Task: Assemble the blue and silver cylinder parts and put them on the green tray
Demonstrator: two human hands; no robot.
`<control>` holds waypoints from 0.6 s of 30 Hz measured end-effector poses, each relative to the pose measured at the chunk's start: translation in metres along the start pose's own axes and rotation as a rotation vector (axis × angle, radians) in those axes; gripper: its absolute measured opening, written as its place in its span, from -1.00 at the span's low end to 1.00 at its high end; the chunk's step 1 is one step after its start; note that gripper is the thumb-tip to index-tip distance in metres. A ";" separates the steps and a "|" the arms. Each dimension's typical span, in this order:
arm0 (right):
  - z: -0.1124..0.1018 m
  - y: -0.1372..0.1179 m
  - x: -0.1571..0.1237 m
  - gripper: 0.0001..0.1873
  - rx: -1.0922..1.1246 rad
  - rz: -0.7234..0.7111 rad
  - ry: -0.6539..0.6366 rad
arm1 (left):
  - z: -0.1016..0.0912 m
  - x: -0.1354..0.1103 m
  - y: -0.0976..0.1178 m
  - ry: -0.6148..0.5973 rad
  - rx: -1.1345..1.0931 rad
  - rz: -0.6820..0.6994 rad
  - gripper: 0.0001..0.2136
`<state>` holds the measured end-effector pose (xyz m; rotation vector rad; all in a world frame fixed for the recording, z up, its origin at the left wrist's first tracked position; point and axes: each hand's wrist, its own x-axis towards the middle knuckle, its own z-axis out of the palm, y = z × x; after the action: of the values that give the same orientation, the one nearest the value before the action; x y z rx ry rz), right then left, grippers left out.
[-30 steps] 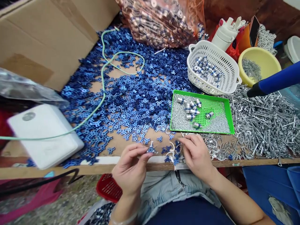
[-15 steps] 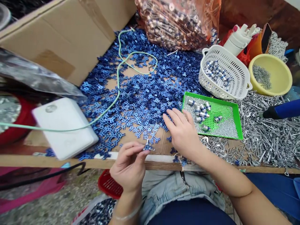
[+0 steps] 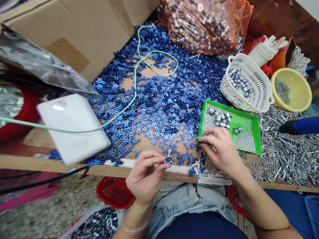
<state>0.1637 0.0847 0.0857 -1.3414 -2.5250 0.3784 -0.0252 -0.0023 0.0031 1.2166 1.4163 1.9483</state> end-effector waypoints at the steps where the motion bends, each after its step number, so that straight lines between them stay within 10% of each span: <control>1: 0.004 -0.001 0.000 -0.87 -0.045 -0.015 -0.002 | 0.000 0.000 0.000 -0.002 0.002 0.002 -0.83; 18: 0.023 -0.016 0.009 -0.71 -0.213 -0.135 -0.049 | -0.001 -0.002 -0.001 0.005 0.025 -0.001 -0.84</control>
<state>0.1388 0.0816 0.0702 -1.2347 -2.7423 0.1183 -0.0251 -0.0037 0.0014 1.2227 1.4483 1.9398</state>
